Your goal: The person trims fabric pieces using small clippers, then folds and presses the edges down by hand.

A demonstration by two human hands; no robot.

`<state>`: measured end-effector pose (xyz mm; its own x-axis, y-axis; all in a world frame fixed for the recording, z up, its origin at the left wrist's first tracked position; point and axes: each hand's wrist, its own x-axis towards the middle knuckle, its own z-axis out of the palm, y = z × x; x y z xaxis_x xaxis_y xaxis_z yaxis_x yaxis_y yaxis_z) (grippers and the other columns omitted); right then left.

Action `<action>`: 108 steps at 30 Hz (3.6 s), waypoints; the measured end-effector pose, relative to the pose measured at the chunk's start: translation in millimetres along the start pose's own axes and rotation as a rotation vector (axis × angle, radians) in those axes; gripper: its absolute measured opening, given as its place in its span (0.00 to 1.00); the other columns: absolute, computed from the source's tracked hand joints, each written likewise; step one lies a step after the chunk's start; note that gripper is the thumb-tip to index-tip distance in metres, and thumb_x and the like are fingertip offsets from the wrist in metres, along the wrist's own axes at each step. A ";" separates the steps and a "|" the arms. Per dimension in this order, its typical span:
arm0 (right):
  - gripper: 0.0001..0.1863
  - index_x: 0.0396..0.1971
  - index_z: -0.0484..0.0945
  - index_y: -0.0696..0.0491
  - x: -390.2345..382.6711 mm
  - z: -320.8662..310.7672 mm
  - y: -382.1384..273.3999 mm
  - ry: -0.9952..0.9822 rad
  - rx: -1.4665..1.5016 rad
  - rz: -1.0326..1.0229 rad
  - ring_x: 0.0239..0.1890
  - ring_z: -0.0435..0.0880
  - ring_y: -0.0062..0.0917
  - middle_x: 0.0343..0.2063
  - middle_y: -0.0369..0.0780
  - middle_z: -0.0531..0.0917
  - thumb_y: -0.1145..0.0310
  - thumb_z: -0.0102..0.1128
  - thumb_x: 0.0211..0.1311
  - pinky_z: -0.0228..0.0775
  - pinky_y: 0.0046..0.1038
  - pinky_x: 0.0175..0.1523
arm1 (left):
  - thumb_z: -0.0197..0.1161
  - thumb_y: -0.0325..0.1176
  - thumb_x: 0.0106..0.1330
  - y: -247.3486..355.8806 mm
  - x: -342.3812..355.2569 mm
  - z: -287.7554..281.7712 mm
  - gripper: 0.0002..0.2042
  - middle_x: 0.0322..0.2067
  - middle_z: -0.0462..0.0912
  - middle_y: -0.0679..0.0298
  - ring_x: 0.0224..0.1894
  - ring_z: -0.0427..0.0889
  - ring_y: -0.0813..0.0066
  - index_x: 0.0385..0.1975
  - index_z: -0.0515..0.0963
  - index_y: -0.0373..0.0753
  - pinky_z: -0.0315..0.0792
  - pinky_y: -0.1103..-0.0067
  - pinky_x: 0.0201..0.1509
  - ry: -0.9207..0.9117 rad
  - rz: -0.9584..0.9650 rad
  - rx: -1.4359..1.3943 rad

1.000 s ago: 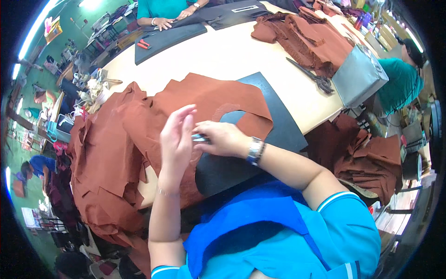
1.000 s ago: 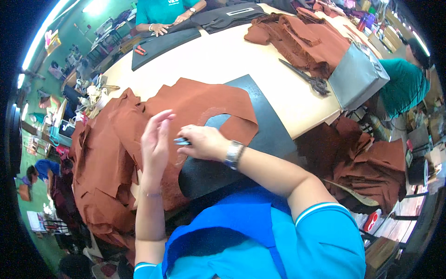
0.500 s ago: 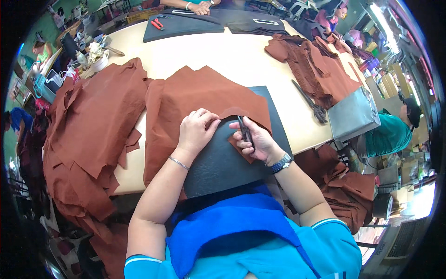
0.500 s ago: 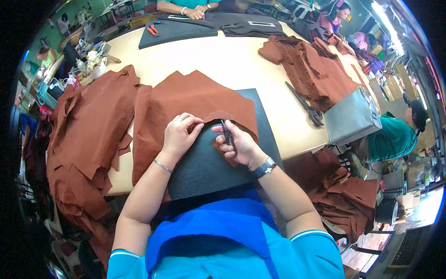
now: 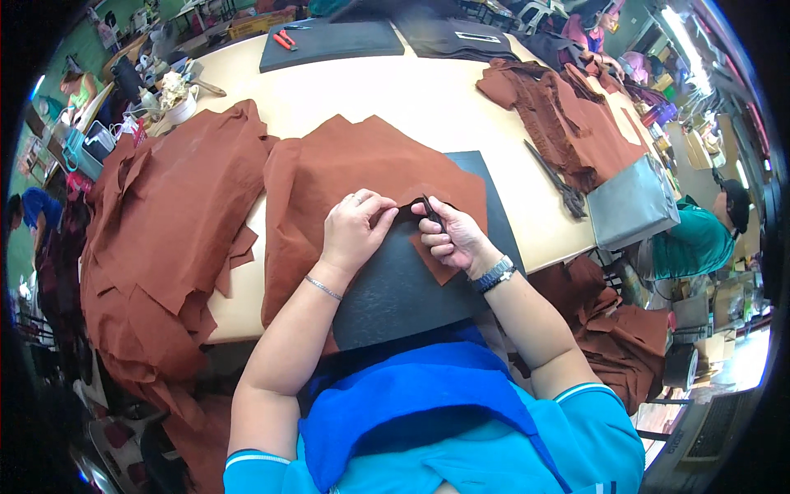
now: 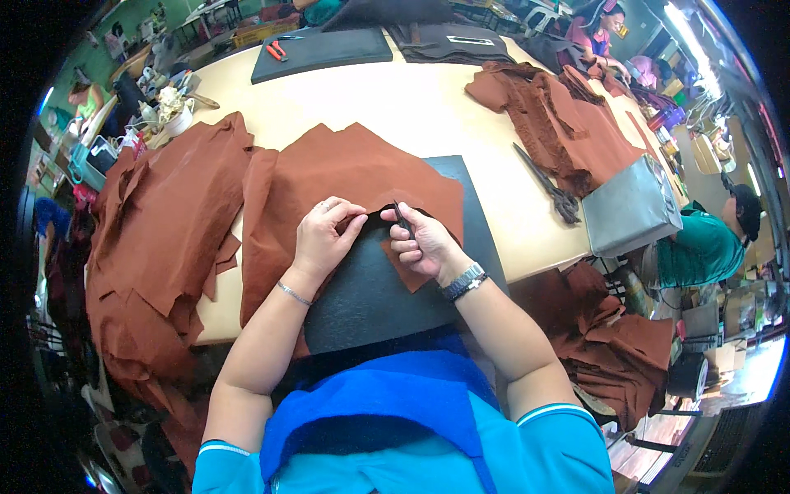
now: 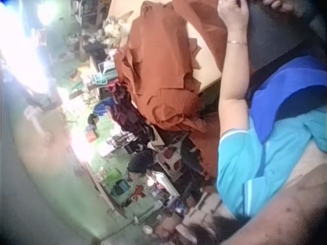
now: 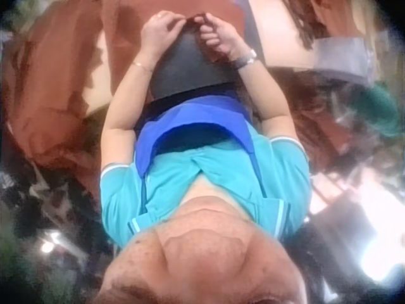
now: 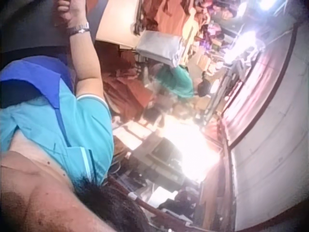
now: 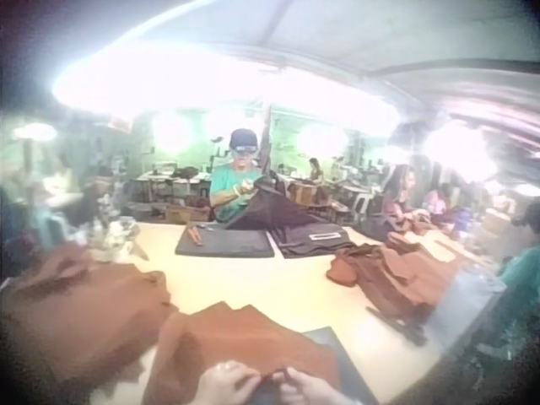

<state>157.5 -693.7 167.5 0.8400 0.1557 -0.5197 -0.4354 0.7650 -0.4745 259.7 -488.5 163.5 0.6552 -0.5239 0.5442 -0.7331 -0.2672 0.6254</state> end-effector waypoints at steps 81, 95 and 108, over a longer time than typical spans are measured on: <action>0.19 0.42 0.84 0.59 -109.4 -14.2 -54.9 0.061 -1.801 -0.513 0.44 0.88 0.44 0.36 0.52 0.87 0.61 0.74 0.57 0.78 0.40 0.50 | 0.70 0.71 0.55 64.4 -31.9 -76.5 0.50 0.74 0.63 0.43 0.78 0.58 0.43 0.72 0.68 0.40 0.50 0.39 0.75 -0.749 -0.043 0.797; 0.17 0.49 0.82 0.55 -81.9 -10.9 -54.3 0.182 -1.916 -1.115 0.51 0.85 0.42 0.46 0.47 0.85 0.79 0.63 0.59 0.77 0.38 0.59 | 0.77 0.55 0.57 23.2 5.6 35.6 0.22 0.35 0.87 0.65 0.40 0.84 0.65 0.39 0.84 0.43 0.66 0.65 0.56 -0.499 0.309 0.145; 0.08 0.43 0.85 0.54 -41.0 -25.3 -14.7 0.027 -1.810 -1.096 0.44 0.85 0.39 0.40 0.42 0.84 0.72 0.67 0.65 0.79 0.37 0.52 | 0.67 0.36 0.69 4.7 12.4 18.3 0.05 0.41 0.86 0.68 0.49 0.83 0.67 0.41 0.85 0.48 0.64 0.56 0.70 -0.594 0.334 0.158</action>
<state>121.3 -727.1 177.8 0.9121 0.1542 0.3799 0.3433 -0.7938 -0.5020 261.1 -511.0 162.9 0.2121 -0.9400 0.2674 -0.9253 -0.1051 0.3645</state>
